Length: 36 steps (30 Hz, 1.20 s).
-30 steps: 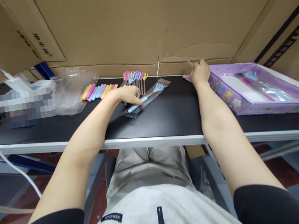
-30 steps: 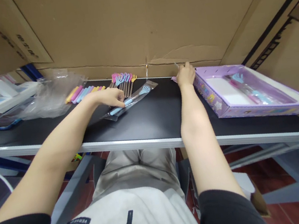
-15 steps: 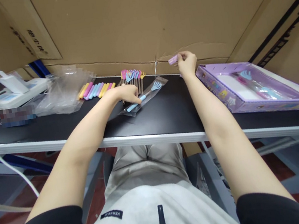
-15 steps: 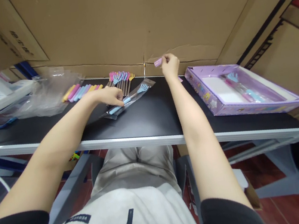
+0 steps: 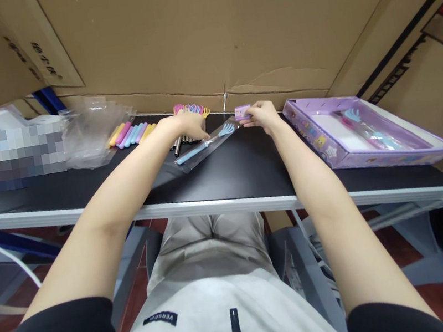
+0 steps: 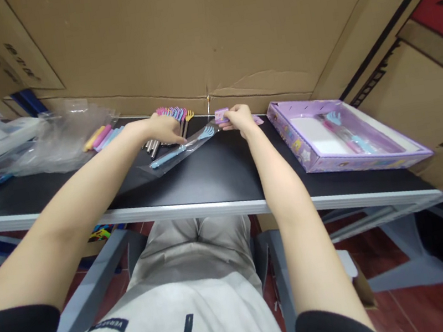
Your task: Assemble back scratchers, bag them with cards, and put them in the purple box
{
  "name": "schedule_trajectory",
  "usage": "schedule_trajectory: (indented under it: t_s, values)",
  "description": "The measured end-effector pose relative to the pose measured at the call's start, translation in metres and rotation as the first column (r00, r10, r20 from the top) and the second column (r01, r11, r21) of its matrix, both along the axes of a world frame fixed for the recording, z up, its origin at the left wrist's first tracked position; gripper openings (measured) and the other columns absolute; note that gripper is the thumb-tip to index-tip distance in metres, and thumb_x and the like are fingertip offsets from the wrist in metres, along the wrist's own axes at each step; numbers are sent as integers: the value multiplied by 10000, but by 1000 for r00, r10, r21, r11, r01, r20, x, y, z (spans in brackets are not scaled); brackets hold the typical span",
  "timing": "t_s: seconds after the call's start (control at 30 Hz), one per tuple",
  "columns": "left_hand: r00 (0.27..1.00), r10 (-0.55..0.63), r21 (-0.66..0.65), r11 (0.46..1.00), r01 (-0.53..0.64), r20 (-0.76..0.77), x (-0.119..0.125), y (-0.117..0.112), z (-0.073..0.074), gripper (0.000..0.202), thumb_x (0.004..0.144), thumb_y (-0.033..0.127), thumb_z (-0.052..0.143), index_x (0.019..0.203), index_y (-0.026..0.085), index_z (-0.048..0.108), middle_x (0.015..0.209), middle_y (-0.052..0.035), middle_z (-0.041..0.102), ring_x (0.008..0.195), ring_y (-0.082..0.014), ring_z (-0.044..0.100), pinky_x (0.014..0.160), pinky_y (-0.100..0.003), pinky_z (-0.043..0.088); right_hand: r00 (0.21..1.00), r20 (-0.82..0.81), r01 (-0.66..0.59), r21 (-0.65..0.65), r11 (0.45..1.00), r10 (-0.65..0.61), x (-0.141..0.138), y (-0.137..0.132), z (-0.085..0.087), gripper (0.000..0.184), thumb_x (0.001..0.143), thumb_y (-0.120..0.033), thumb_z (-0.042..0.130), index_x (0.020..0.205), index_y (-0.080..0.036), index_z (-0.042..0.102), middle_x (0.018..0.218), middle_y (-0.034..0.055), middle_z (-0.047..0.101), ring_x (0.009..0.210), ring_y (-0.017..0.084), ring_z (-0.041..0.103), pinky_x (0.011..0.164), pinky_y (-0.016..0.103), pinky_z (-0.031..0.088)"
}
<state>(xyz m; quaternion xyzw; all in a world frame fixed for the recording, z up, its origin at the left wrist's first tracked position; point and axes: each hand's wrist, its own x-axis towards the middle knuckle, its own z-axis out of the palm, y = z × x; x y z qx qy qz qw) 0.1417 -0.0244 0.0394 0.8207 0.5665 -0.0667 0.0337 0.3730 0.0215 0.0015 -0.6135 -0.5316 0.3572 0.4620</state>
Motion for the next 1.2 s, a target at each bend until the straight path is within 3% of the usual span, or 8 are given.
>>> schedule_trajectory:
  t_s: [0.17, 0.3, 0.47, 0.6, 0.7, 0.87, 1.0, 1.2]
  values:
    - [981, 2, -12, 1000, 0, 196, 34, 17, -4, 545, 919, 410, 647, 1389, 140, 694, 1412, -152, 721, 1297, -315, 677, 1054, -323, 490, 960, 277, -66, 128, 990, 28, 8, 6, -15, 255, 802, -141, 737, 727, -239, 513, 731, -14, 599, 786, 172, 653, 846, 353, 635]
    - [953, 77, -70, 996, -59, 293, 52, 31, -15, 813, 927, 466, 705, 1605, 71, 491, 1576, -207, 618, 1406, -314, 632, 1089, -294, 476, 911, 413, -100, 194, 976, 12, 13, 11, -24, 218, 784, -215, 734, 697, -240, 536, 812, 12, 660, 890, 198, 647, 934, 354, 594]
    - [935, 100, -119, 991, -64, 339, 62, 40, -28, 900, 896, 407, 776, 1633, 50, 402, 1552, -246, 625, 1413, -339, 632, 1083, -318, 505, 835, 550, -121, 152, 981, 18, 12, 12, -29, 209, 822, -208, 690, 692, -248, 532, 822, 26, 682, 912, 205, 648, 959, 345, 578]
    - [894, 146, -134, 986, -97, 423, 65, 43, -38, 841, 837, 319, 819, 1564, 90, 464, 1472, -215, 664, 1373, -356, 647, 1027, -341, 534, 743, 668, -131, 203, 970, -39, 12, 21, -39, 237, 831, -159, 676, 694, -256, 508, 896, 71, 703, 983, 251, 664, 1019, 398, 567]
    - [816, 178, -144, 983, -118, 551, 67, 43, -45, 771, 791, 224, 844, 1485, 120, 528, 1365, -168, 701, 1312, -342, 674, 958, -324, 538, 738, 663, -99, 296, 950, -130, 16, 34, -50, 314, 828, -116, 681, 691, -264, 441, 945, 115, 697, 1036, 301, 668, 1056, 466, 552]
    - [658, 258, -170, 966, -196, 708, 71, 38, -52, 595, 742, 100, 880, 1274, 167, 622, 1033, -52, 712, 1140, -287, 715, 856, -300, 518, 839, 522, -37, 336, 941, -154, 29, 56, -62, 365, 858, -144, 733, 746, -278, 412, 794, 49, 610, 958, 298, 693, 1050, 532, 577]
    - [574, 328, -232, 944, -235, 750, 74, 30, -50, 306, 785, 32, 861, 889, 195, 623, 736, 17, 569, 890, -219, 683, 728, -291, 462, 952, 302, -49, 286, 957, -42, 36, 64, -66, 396, 870, -244, 802, 787, -269, 416, 728, -21, 554, 845, 263, 758, 949, 533, 635]
    - [445, 397, -351, 918, -185, 803, 76, 25, -46, 417, 885, 17, 798, 638, 200, 517, 562, 46, 420, 559, -110, 417, 599, -302, 309, 996, 70, 38, 200, 979, -53, 28, 61, -58, 392, 840, -103, 782, 829, -266, 425, 711, -37, 593, 751, 225, 781, 844, 452, 684]
